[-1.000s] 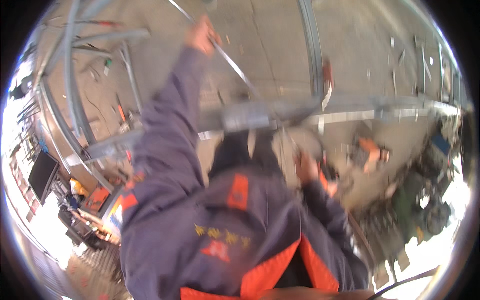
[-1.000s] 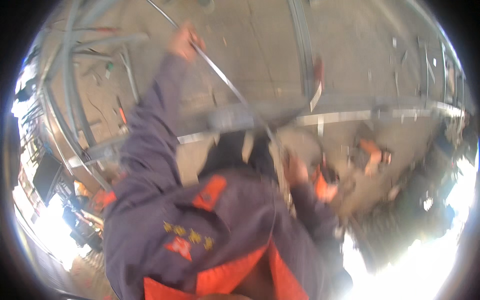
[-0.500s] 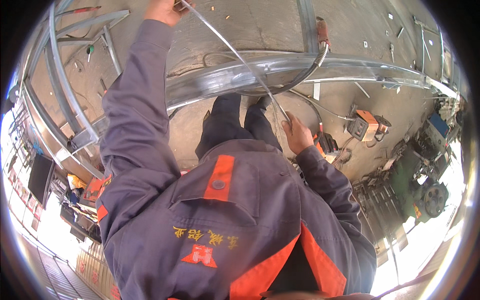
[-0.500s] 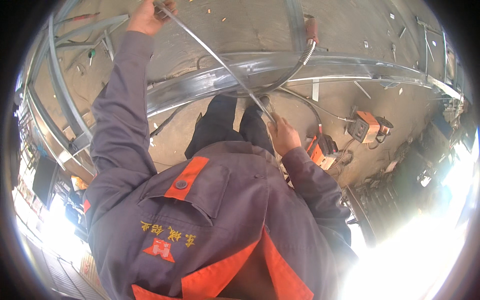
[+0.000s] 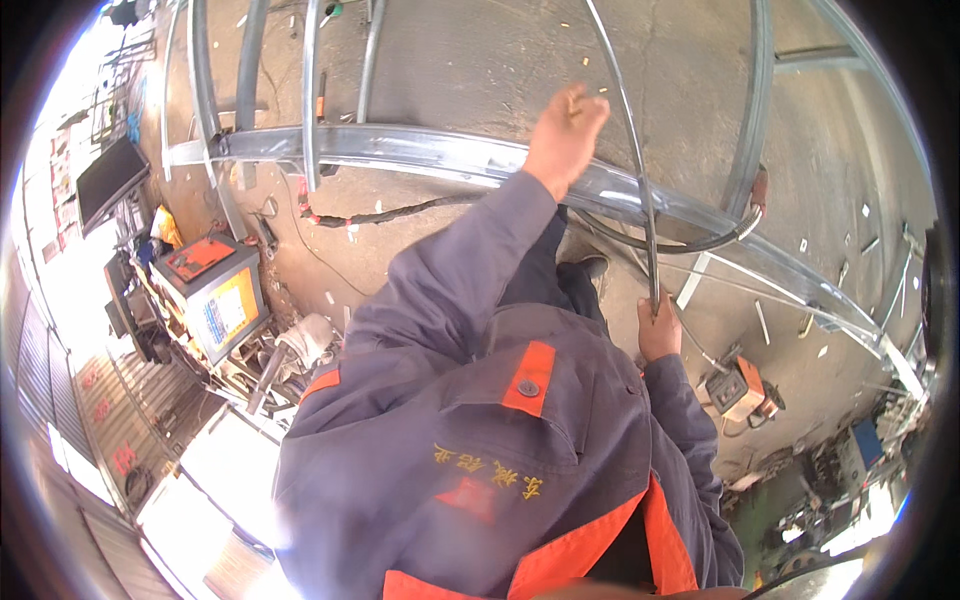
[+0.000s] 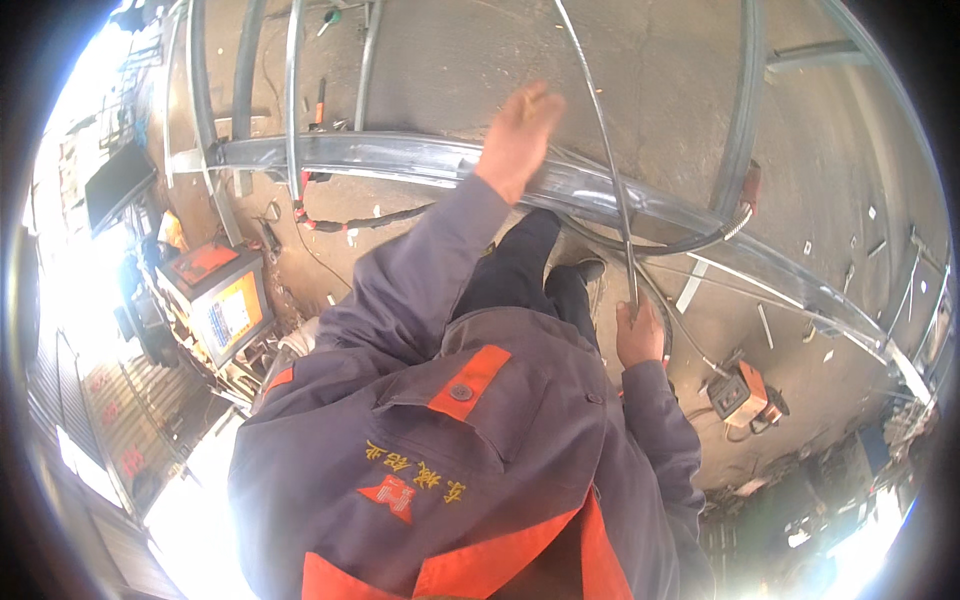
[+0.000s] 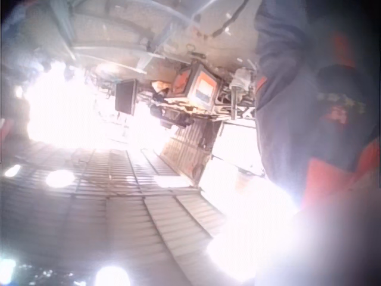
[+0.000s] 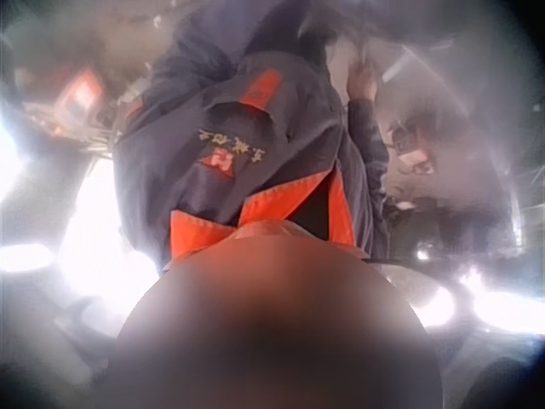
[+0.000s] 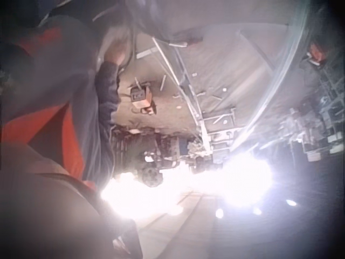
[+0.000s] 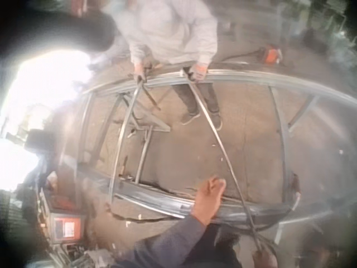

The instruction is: The person welds metal frame components using a welding torch, repeatedly positioning and tacking metal bars and brackets onto a larger frame. The person adjusts pieces, welds joints, and repositions the torch to complete multiple welds on the structure.

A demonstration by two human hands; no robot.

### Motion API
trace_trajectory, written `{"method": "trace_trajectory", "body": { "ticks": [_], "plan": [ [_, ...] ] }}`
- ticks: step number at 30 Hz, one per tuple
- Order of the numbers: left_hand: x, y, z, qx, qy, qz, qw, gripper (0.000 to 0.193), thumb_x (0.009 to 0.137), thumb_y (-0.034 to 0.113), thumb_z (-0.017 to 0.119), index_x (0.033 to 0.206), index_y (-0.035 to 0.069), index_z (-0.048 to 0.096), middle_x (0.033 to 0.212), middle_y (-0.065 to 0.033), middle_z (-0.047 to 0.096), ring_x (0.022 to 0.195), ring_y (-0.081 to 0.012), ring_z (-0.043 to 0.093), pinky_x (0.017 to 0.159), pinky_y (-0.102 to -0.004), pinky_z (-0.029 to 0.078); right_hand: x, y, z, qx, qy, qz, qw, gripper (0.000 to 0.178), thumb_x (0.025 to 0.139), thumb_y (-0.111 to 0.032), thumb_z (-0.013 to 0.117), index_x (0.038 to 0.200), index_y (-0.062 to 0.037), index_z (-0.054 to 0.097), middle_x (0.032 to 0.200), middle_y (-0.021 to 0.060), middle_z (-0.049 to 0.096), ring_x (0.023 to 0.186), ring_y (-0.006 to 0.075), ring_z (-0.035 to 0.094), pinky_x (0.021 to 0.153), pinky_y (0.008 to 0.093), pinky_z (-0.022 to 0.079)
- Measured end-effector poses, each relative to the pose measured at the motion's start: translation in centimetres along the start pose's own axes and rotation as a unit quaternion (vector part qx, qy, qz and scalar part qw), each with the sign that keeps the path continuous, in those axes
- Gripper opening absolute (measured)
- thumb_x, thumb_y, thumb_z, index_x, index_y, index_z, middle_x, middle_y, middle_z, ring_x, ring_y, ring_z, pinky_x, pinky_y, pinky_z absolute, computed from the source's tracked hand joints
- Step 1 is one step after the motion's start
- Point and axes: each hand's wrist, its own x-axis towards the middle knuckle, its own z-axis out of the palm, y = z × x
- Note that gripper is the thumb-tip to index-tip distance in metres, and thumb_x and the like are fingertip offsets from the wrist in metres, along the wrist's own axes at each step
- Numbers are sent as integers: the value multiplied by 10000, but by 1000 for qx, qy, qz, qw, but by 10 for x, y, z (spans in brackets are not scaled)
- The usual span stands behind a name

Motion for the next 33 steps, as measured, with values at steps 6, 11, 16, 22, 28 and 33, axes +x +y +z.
{"method": "trace_trajectory", "body": {
  "ticks": [6, 11, 16, 22, 28, 33],
  "plan": [
    [-68, -28, -19, 95, 13, 111, 989, 546, 1004, 244, 691, 1423, -64, 524, 1336, -239, 634, 1247, -323, 623, 1037, -408, 494, -7, 6, -3, -10, 3, -15, 1000, 624, 968, -375, 648, 1463, -19, 516, 1235, 266, 685, 1166, 446, 646, 985, 499, 499],
    [-152, -68, -33, 160, -9, 120, 980, 452, 1009, 207, 689, 1377, -33, 584, 1267, -215, 681, 1202, -307, 667, 1006, -408, 528, -16, 21, -4, 18, -35, -9, 999, 667, 933, -379, 679, 1485, -57, 490, 1146, 216, 713, 1077, 422, 676, 929, 494, 518],
    [-252, -144, -47, 189, -46, -5, 981, 436, 992, 231, 697, 1338, -22, 619, 1233, -208, 697, 1119, -312, 700, 978, -391, 544, -26, 51, 2, 7, -47, -70, 996, 691, 945, -353, 673, 1527, -71, 429, 1118, 210, 717, 1048, 416, 687, 913, 495, 523],
    [-368, -221, -49, 199, -25, -118, 973, 454, 997, 271, 683, 1339, -21, 623, 1212, -190, 711, 1115, -290, 702, 978, -378, 546, -34, 89, 7, -48, 0, -132, 990, 637, 975, -360, 646, 1508, -68, 456, 1155, 235, 711, 1097, 437, 680, 929, 519, 516],
    [-418, -252, -52, 170, -27, -121, 978, 451, 1000, 280, 684, 1342, -9, 629, 1195, -174, 727, 1126, -284, 705, 971, -387, 552, -57, 103, 8, -22, -30, -104, 994, 600, 985, -360, 640, 1490, -79, 477, 1140, 225, 727, 1064, 411, 704, 922, 494, 531],
    [-446, -263, -59, 213, -79, -144, 963, 440, 1017, 273, 671, 1362, 5, 624, 1239, -188, 714, 1149, -279, 700, 998, -392, 542, -68, 114, 10, -3, 12, -140, 990, 591, 985, -331, 650, 1496, -93, 473, 1110, 168, 746, 1040, 362, 721, 908, 456, 546]
  ]
}}
